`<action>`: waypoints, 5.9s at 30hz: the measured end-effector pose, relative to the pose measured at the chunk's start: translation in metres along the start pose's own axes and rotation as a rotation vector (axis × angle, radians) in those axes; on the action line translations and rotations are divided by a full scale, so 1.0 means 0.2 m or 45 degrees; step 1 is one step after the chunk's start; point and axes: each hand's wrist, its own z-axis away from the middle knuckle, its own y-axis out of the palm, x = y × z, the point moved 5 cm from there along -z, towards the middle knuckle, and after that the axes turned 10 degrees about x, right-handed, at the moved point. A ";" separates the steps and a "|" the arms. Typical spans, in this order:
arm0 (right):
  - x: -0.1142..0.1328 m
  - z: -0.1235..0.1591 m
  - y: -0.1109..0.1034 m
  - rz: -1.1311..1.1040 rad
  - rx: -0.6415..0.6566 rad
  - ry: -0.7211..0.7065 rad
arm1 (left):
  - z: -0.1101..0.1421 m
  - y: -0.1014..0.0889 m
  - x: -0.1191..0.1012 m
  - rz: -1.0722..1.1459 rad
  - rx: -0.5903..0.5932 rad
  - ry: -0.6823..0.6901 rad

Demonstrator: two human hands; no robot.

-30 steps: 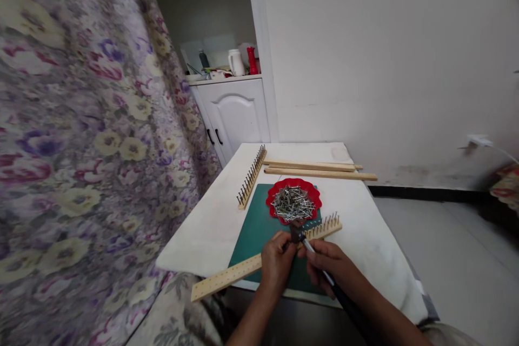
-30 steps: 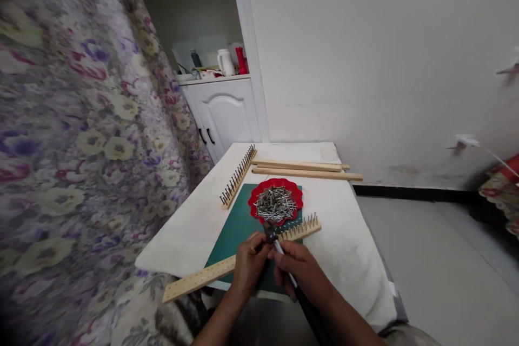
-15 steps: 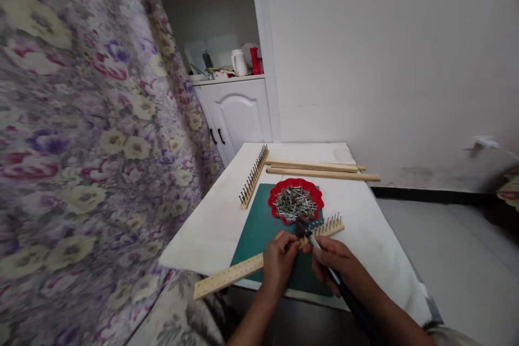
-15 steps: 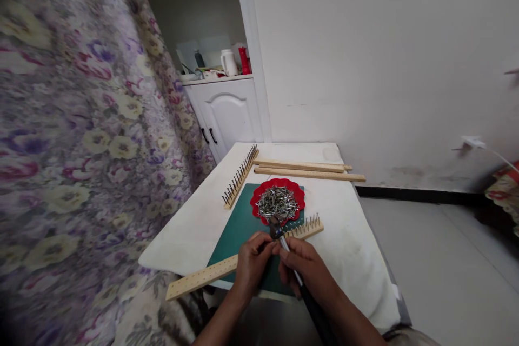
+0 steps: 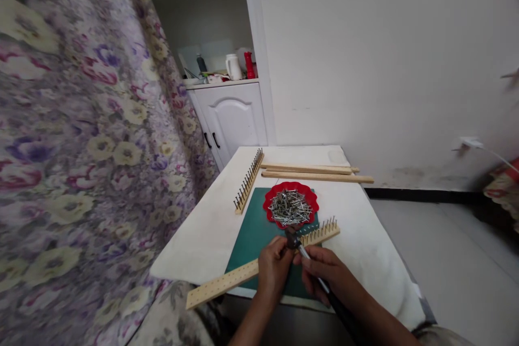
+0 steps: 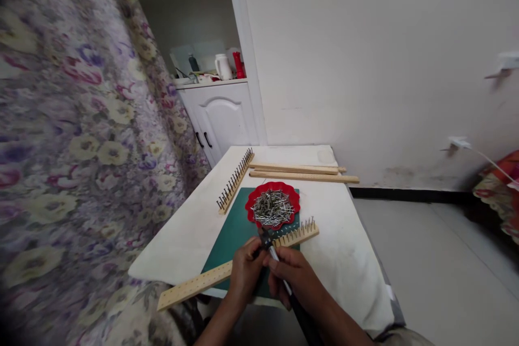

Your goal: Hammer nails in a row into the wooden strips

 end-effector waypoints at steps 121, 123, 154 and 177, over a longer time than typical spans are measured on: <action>0.16 0.06 -0.11 0.035 -0.284 -0.235 | -0.03 -0.04 0.09 0.099 -0.009 -0.161; 0.15 0.05 -0.10 0.033 -0.244 -0.199 | -0.03 -0.04 0.09 0.105 -0.009 -0.167; -0.01 -0.05 0.01 0.058 -0.071 0.006 | -0.02 -0.05 0.08 0.149 0.006 -0.180; 0.17 0.06 -0.07 0.013 -0.212 -0.195 | -0.02 -0.05 0.10 0.065 -0.022 -0.173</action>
